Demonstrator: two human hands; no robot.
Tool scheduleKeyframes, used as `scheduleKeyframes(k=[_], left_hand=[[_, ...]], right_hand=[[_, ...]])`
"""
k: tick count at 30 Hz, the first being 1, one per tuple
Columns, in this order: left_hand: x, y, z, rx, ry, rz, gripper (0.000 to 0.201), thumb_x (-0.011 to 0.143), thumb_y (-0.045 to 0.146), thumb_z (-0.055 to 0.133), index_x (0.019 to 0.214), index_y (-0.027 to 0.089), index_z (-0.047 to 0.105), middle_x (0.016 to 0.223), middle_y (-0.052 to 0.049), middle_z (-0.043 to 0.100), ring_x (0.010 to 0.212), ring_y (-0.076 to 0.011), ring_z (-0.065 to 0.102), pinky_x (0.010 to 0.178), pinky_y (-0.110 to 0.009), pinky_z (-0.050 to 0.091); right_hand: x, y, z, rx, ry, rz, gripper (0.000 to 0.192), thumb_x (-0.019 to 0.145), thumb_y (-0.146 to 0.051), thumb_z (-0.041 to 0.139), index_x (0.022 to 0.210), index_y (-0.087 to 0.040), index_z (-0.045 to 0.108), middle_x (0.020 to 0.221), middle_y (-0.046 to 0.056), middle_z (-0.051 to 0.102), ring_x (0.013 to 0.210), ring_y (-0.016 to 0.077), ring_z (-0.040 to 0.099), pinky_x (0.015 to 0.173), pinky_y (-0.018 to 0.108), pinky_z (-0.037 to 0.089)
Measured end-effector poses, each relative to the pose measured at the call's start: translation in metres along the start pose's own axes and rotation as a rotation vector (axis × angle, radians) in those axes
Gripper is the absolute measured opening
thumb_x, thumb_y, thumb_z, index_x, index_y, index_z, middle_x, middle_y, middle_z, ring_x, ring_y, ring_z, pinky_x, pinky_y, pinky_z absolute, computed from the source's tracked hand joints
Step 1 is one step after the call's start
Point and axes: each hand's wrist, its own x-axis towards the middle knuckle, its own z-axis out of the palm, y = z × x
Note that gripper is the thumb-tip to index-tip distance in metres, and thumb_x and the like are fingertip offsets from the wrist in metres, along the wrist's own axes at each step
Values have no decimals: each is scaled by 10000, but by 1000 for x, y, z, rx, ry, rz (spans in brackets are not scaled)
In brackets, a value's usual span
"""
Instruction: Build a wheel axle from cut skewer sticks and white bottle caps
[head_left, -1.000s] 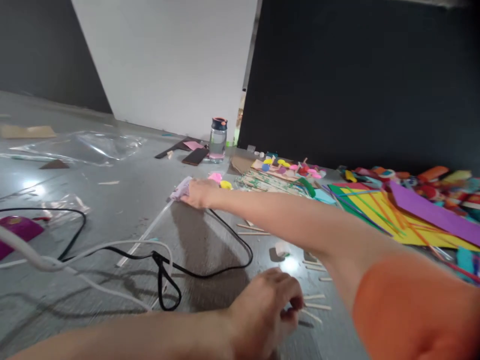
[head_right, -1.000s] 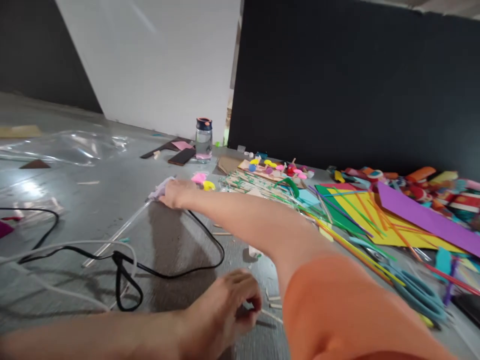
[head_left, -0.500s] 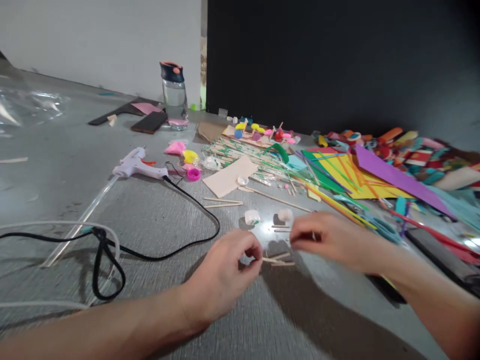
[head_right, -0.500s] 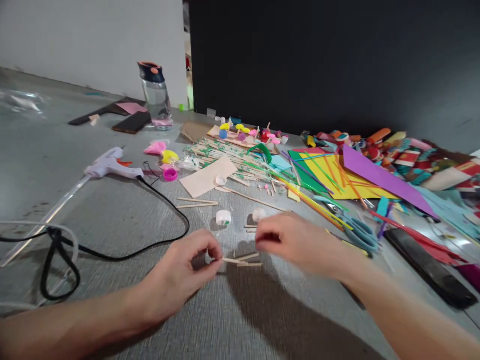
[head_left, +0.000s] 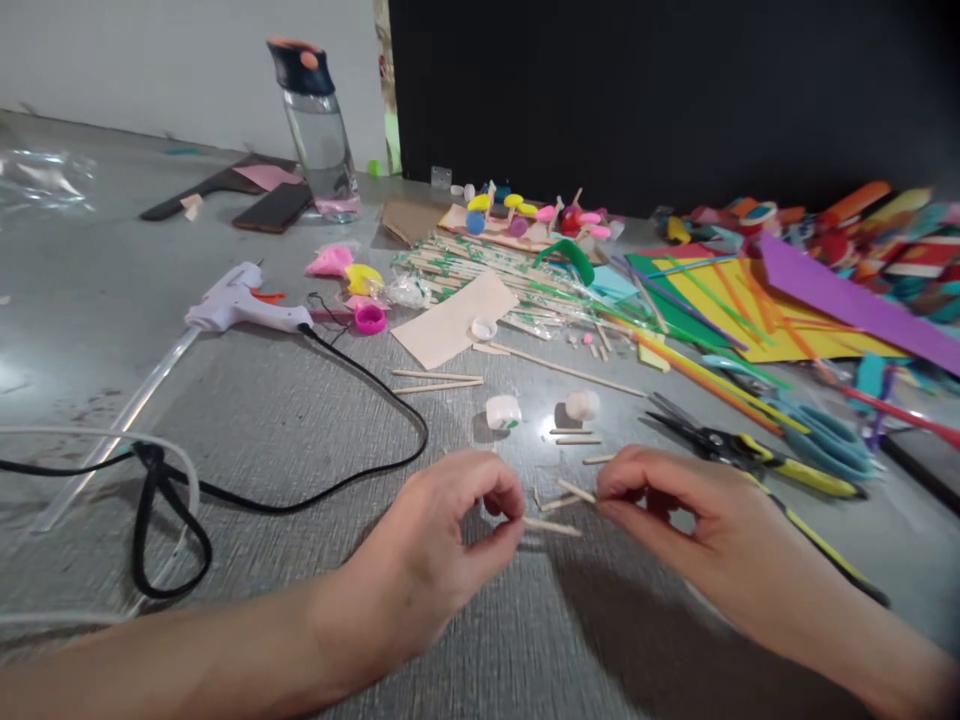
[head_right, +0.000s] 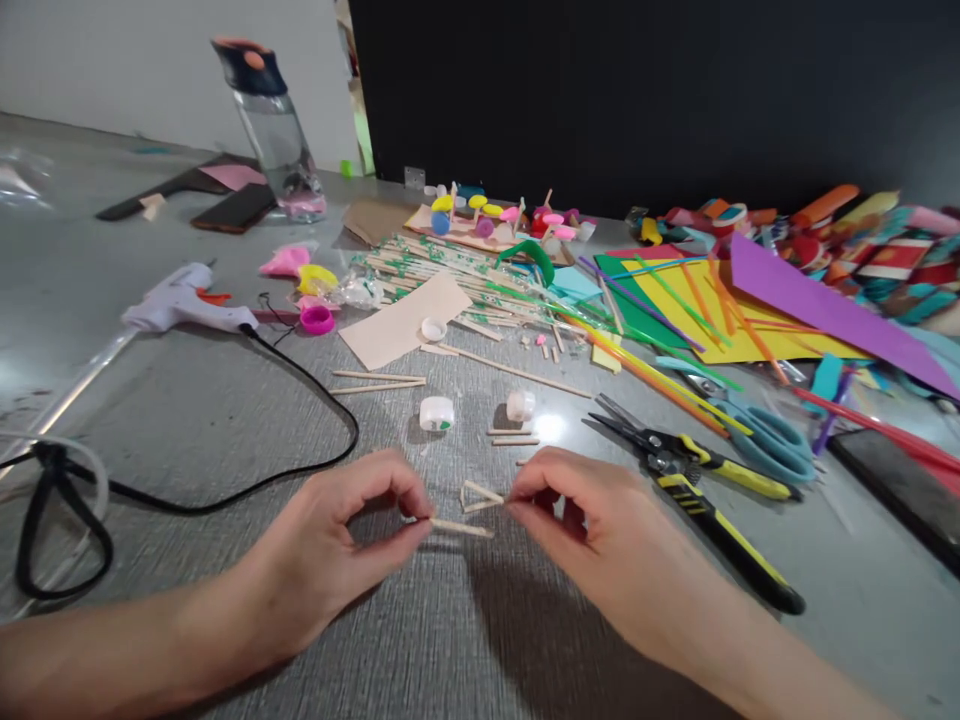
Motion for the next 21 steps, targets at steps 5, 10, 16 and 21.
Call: scheduleKeyframes(k=[5,10,16,21], left_hand=[[0,0,2,-110,40,-95,165,781,32,652,787,190,605,739,70,635,699,-72,593,669,-181,464],[0,0,4,-158,89,-117,181,783,49,662,822,216,604,764,81,641,713,-63,600,685,-165,481],[-1,-1,7,-224,91,-166,221,787,50,677,861,244,604,788,93,652,739,-58,623,704,-146,500],[-3,0,8,-233,92,-157,267,795,52,708,922,279,647,830,110,687,763,-45,636,724,-120,508]], right_hand=[[4,-12,4,100,-33,13,155,993,-356,595,877,-274,657,823,-59,651,717,105,603,613,235,473],[3,-15,3,106,-19,-44,137,998,-340,597,883,-285,650,837,-60,654,718,99,611,606,218,475],[-6,-10,6,138,14,-71,47,974,-274,639,953,-315,633,881,-57,659,748,114,623,611,240,457],[-8,-7,10,110,46,-123,54,975,-260,632,977,-310,653,905,-30,661,783,134,641,609,246,495]])
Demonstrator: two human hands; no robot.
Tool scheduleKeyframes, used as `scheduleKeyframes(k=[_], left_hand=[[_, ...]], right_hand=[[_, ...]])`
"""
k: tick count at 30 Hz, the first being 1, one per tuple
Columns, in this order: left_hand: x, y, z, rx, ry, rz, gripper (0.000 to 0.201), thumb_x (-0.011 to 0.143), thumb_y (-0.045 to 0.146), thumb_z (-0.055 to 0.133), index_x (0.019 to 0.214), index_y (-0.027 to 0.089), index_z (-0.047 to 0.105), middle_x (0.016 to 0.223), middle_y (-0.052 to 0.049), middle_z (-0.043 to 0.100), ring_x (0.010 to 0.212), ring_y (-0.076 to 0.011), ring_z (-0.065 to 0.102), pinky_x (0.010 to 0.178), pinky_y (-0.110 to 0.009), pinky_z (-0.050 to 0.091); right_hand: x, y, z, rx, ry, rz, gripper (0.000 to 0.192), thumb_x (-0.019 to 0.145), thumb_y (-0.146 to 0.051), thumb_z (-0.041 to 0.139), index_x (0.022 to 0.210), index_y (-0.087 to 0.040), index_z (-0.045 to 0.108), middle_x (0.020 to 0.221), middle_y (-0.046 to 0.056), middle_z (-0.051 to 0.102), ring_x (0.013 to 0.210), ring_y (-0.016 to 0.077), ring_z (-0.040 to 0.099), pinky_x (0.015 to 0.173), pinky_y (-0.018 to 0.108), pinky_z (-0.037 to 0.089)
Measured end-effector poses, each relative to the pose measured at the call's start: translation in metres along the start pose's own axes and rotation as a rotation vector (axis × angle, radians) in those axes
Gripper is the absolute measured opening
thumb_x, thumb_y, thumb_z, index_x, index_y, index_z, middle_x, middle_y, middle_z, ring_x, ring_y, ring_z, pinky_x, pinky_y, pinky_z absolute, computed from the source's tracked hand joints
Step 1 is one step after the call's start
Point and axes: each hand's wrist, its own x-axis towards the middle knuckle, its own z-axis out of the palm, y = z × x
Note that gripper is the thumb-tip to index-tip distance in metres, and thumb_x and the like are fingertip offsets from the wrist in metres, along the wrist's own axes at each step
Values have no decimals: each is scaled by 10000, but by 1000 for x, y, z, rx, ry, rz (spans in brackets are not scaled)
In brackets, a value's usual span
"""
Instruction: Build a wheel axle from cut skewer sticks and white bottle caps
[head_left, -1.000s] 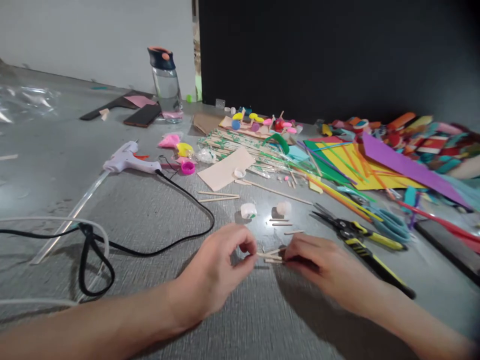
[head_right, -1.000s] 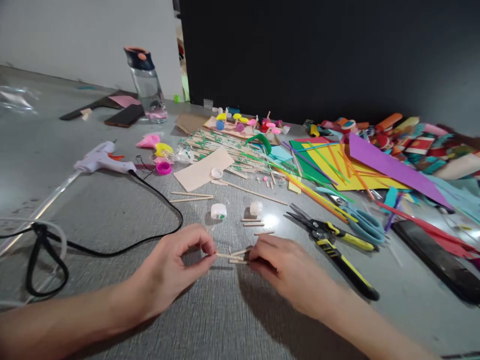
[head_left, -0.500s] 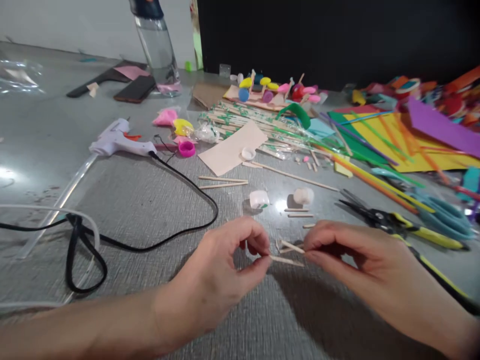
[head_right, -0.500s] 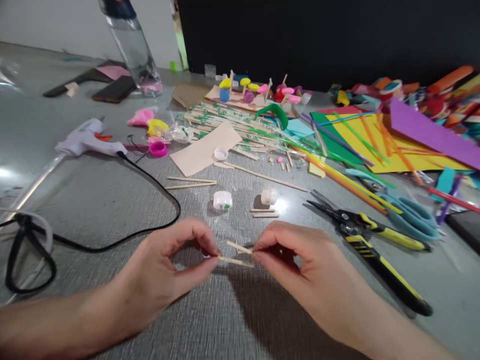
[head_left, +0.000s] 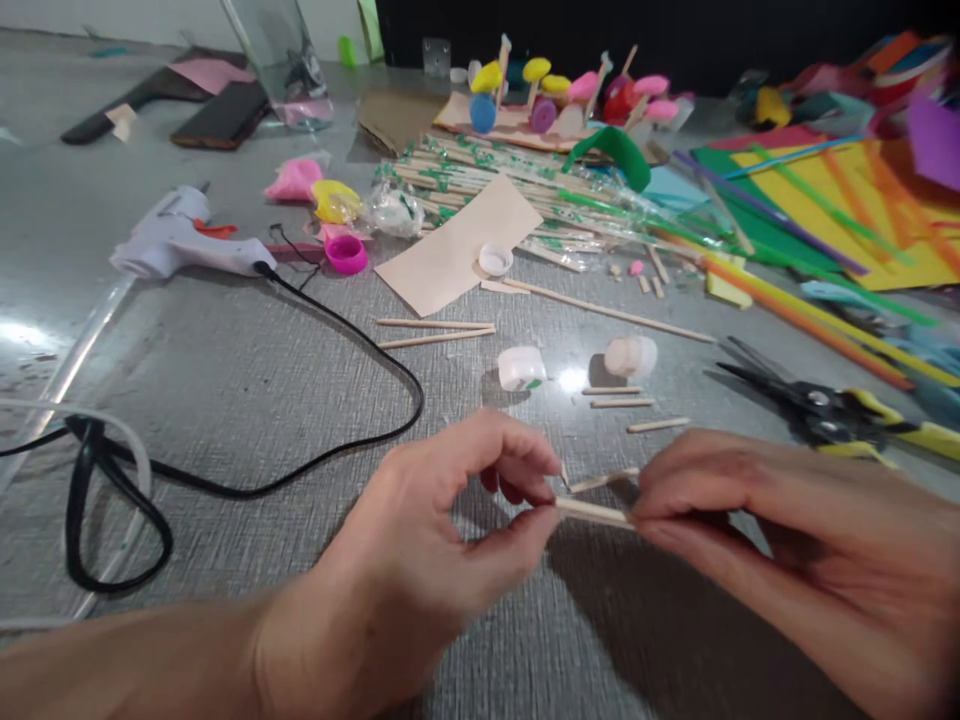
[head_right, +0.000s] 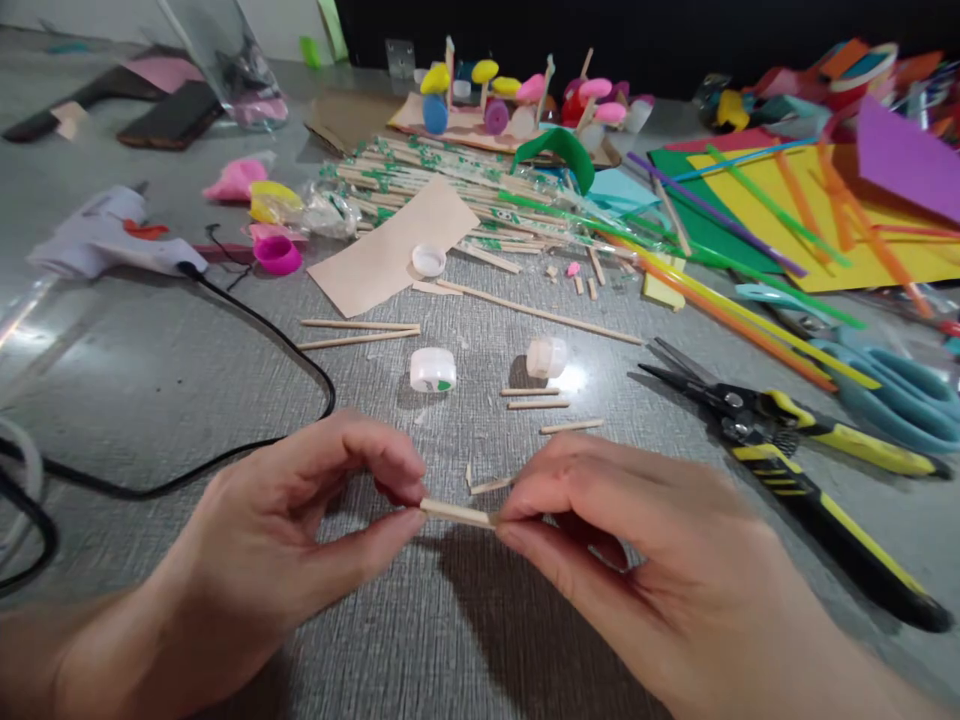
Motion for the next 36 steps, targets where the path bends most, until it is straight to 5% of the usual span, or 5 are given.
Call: scheduleKeyframes(k=[12,23,28,36], left_hand=[[5,5,-3,12,-64,27,202,812,32,680,826,232,705,774,73,699,733,-73,639,691,-192,494],[9,5,-2,-74,26,-75,198,752,47,701,749,242,735,714,70,709,687,-80,637,646,-160,515],[11,7,-2,-84,40,-101,187,724,52,704,723,235,743,678,66,703,650,-82,629,621,-163,516],[10,8,0,-169,70,-159,181,715,59,722,718,237,753,663,65,691,625,-67,612,587,-127,506]], right_hand=[[4,-1,-1,-19,-26,-32,45,988,-276,624,976,-308,654,925,-32,679,799,130,658,633,241,519],[4,6,-2,189,-90,237,197,947,-458,662,857,-295,725,796,-31,688,667,134,640,530,205,504],[7,5,1,139,-39,160,175,964,-447,648,882,-305,711,782,-40,689,640,125,651,517,192,517],[-2,5,3,-265,76,-169,63,1033,-290,551,1088,-280,581,943,0,703,749,128,681,625,233,537]])
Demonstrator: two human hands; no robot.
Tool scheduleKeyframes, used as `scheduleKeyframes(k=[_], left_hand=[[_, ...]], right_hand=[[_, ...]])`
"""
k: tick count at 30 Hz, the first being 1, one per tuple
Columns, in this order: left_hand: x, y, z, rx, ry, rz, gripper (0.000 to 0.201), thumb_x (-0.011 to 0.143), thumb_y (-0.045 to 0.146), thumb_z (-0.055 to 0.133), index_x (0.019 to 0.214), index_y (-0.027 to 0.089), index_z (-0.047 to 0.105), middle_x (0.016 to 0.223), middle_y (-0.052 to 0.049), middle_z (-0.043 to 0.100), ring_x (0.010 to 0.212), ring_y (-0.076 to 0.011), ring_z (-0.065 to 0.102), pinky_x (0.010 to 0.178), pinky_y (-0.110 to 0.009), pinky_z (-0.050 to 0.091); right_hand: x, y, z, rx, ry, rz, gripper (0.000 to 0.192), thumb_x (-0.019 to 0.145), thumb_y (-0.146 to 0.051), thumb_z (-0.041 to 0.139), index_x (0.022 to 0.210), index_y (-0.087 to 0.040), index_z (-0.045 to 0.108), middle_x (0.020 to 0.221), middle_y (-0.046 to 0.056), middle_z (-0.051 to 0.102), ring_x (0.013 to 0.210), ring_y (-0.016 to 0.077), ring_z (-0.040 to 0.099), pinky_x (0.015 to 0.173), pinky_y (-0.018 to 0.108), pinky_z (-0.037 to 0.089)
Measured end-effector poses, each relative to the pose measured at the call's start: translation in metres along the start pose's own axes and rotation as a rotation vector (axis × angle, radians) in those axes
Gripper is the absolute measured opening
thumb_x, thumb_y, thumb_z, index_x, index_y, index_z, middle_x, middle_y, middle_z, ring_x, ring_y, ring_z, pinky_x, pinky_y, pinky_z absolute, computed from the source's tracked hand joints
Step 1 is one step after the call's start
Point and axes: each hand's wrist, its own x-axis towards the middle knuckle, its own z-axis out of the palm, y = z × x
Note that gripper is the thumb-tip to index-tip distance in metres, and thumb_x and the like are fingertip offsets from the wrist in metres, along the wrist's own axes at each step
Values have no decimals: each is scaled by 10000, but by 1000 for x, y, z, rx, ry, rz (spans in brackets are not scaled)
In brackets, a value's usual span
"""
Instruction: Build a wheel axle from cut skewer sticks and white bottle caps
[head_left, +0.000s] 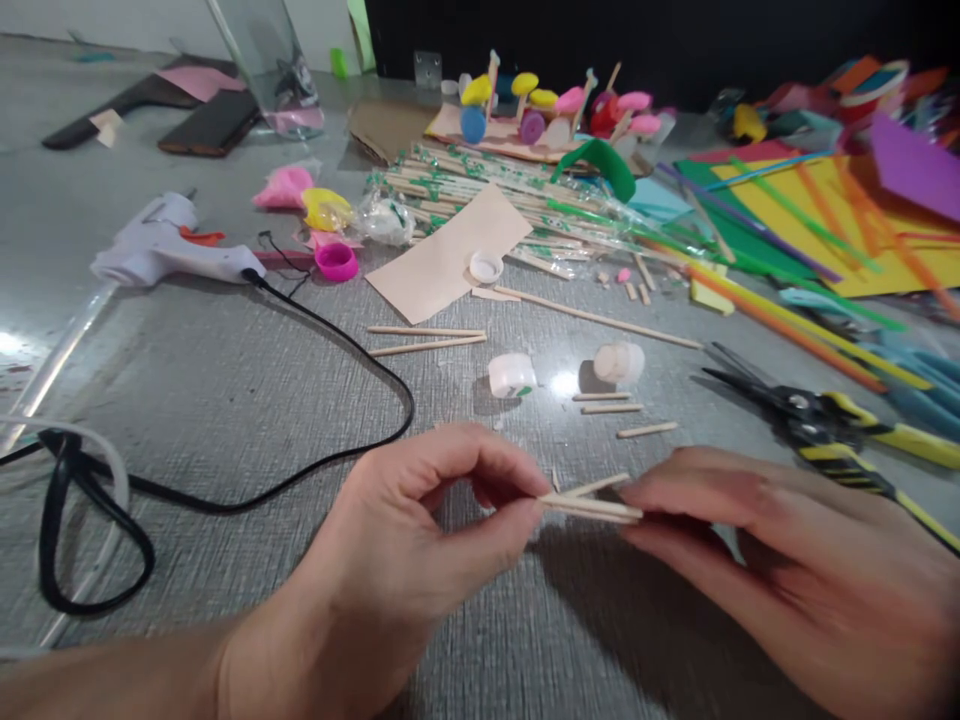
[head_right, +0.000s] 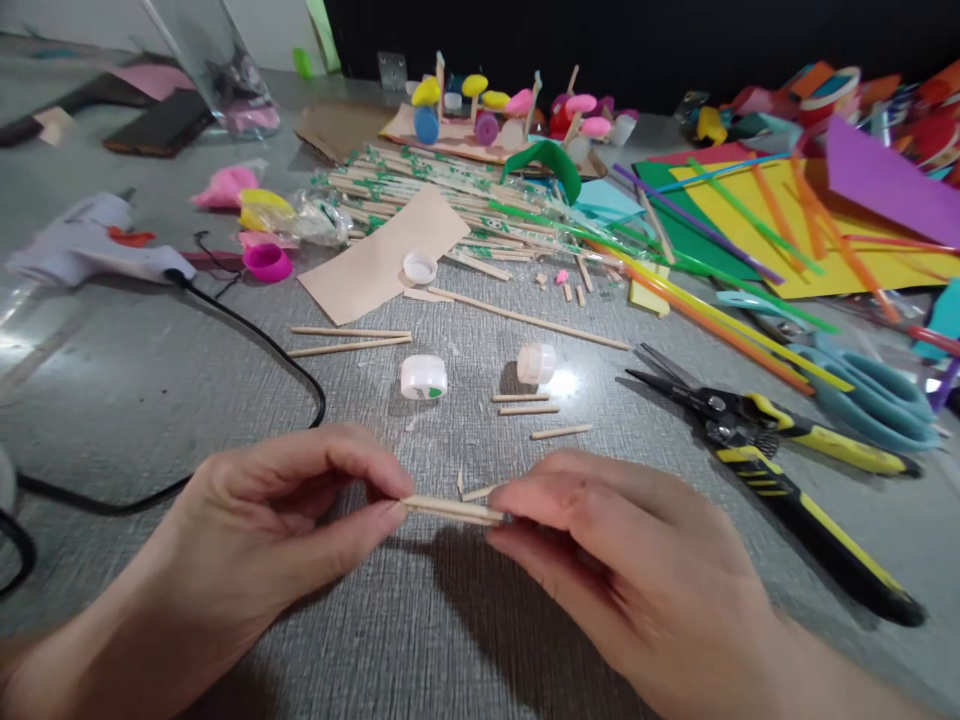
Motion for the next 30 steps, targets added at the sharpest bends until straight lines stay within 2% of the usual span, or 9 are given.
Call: scheduleKeyframes(k=[6,13,16,20,25,30], left_hand=[[-1,1,1,-38,-26,-41,188,732,49,707,717,231,753,660,63,692,617,-67,613,581,-122,509],[-3,0,-1,-6,-69,-20,182,737,60,718,736,237,760,674,62,713,633,-78,616,595,-144,506],[-4,-2,-2,49,-52,0,228,729,37,729,778,257,762,710,83,730,651,-66,614,604,-127,492],[-4,-4,-6,144,-87,108,243,756,40,755,842,267,755,747,96,727,671,-57,615,635,-131,487],[-1,-1,-12,254,-179,192,123,842,114,744,851,236,740,752,74,726,682,-69,648,647,-162,499],[-3,0,-15,362,-193,307,66,876,148,732,873,213,739,783,50,748,705,-78,680,639,-166,506]], right_hand=[[3,-1,-3,-68,44,-94,147,985,-152,576,1095,-246,599,956,-8,699,815,100,684,728,177,549],[4,-1,-1,-40,40,-99,163,966,-110,571,1068,-236,591,909,1,694,775,105,678,665,191,547],[3,-1,-2,-41,35,-89,144,977,-122,565,1060,-237,590,891,2,686,741,102,668,636,200,531],[4,0,-4,-24,32,-81,146,977,-127,562,1066,-241,582,866,0,682,714,107,666,590,216,509],[3,3,-5,7,-5,-78,141,985,-139,548,1071,-248,574,882,3,695,725,113,681,592,225,513],[3,3,-4,14,-20,-86,121,998,-136,537,1059,-233,579,874,2,689,722,102,674,594,212,499]])
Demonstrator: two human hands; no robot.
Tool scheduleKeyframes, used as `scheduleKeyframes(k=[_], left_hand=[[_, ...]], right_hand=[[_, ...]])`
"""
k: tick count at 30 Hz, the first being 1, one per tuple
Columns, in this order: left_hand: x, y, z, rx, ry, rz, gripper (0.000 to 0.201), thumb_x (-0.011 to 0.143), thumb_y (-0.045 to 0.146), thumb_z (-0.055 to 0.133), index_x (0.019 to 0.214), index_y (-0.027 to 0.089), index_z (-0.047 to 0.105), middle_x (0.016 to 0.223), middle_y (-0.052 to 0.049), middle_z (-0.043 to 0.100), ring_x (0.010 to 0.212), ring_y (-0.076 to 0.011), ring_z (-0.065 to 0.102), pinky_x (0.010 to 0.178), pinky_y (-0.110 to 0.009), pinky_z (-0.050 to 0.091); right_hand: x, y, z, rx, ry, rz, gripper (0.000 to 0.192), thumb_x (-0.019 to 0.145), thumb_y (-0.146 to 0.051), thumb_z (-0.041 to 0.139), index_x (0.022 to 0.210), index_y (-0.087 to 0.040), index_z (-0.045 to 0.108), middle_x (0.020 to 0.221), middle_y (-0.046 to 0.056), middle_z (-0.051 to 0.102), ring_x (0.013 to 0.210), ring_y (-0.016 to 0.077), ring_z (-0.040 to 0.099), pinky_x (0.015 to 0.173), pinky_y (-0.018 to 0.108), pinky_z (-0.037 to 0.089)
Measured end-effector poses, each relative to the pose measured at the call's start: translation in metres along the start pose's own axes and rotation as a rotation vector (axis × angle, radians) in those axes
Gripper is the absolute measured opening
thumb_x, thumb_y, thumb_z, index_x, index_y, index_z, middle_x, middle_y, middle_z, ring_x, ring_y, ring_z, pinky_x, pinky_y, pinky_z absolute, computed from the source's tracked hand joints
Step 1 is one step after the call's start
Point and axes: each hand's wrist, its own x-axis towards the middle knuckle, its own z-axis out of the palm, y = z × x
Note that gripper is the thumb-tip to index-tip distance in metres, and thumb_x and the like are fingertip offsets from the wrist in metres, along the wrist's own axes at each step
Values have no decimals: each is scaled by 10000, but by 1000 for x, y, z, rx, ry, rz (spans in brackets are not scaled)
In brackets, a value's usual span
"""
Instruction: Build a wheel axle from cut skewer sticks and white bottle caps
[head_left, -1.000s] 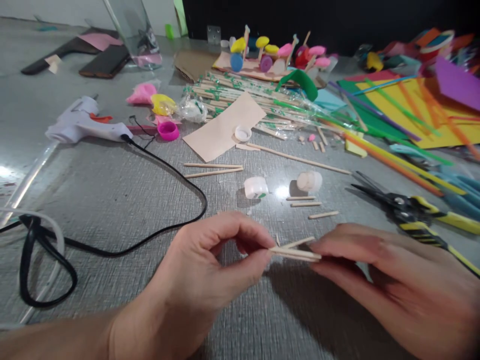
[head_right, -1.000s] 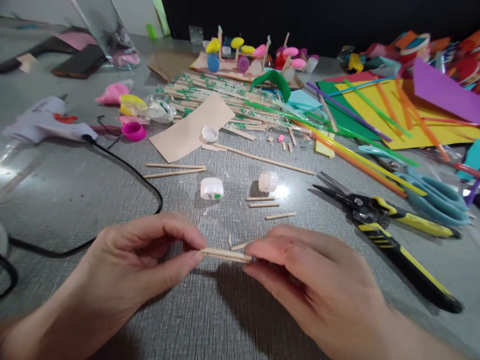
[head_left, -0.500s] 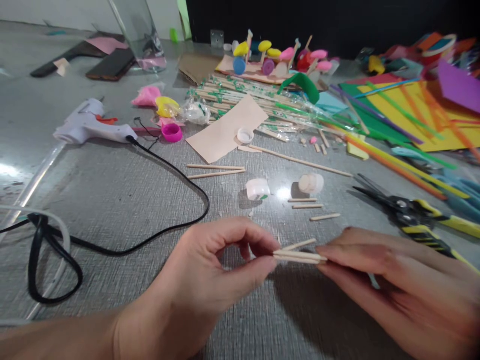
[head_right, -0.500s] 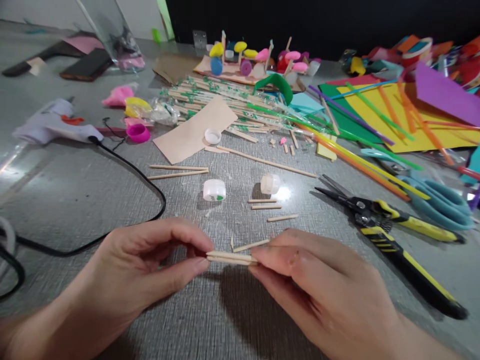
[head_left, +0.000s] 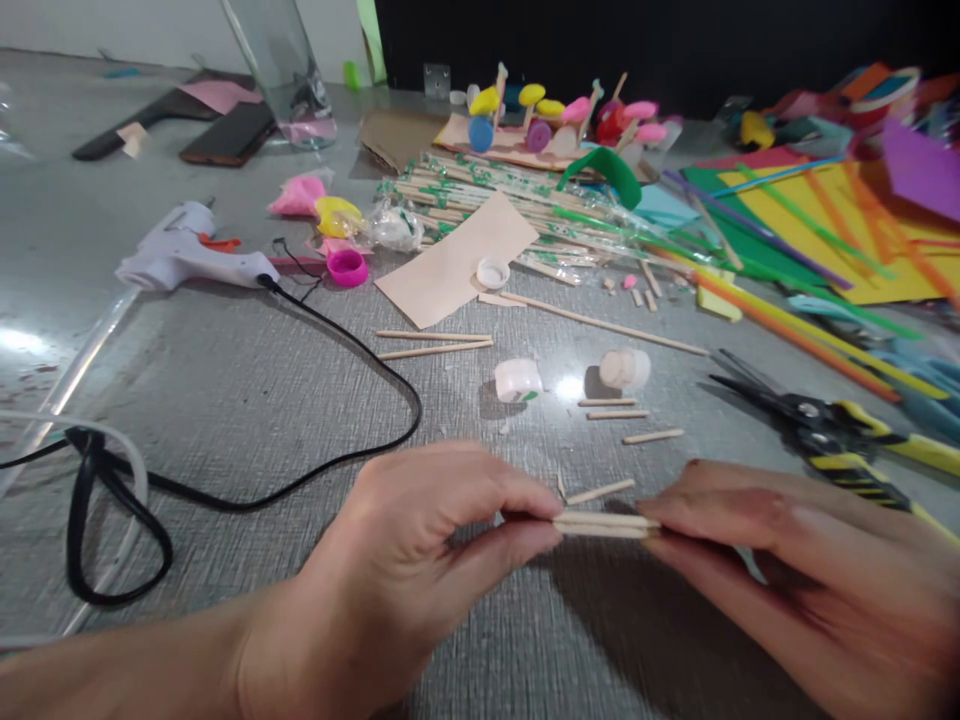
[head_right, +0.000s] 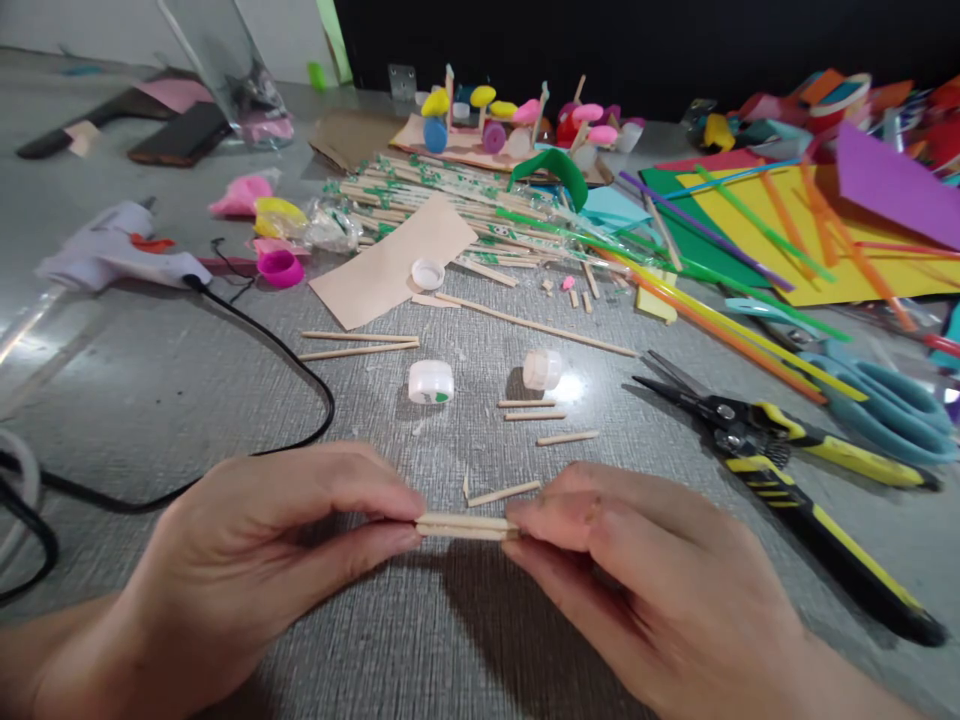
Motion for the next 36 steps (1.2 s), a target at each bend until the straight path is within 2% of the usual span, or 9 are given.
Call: scheduleKeyframes(k=[10,23,29,32,36], left_hand=[[-3,1,1,127,45,153,58,897,132,706,903,187,722,769,52,749,672,-59,681,614,-143,485],[-5,-1,0,174,17,184,68,927,131,662,894,177,699,730,47,700,664,-66,648,602,-160,471],[-4,-7,2,241,-24,196,86,969,161,608,931,181,682,772,33,690,710,-99,621,692,-252,463],[-2,-11,1,359,-42,228,58,965,181,628,941,207,673,819,42,688,790,-133,598,755,-327,405],[0,-9,1,478,-60,232,116,959,186,633,857,209,684,799,30,634,815,-165,545,723,-356,324]], right_hand=[[0,-4,1,28,27,-3,87,1019,-143,530,1004,-213,578,891,6,682,754,99,676,619,201,505],[-2,-4,4,30,35,-6,84,1046,-176,509,995,-204,571,861,3,674,741,90,665,615,204,510],[0,-2,6,19,7,-17,115,1055,-189,496,973,-202,577,845,6,681,738,98,656,594,213,497],[-1,2,9,47,-38,2,112,1029,-151,527,980,-189,620,828,-7,650,720,90,615,609,220,482],[-4,7,14,42,-105,38,105,1016,-161,551,1005,-198,648,847,-7,616,724,114,571,605,269,440]])
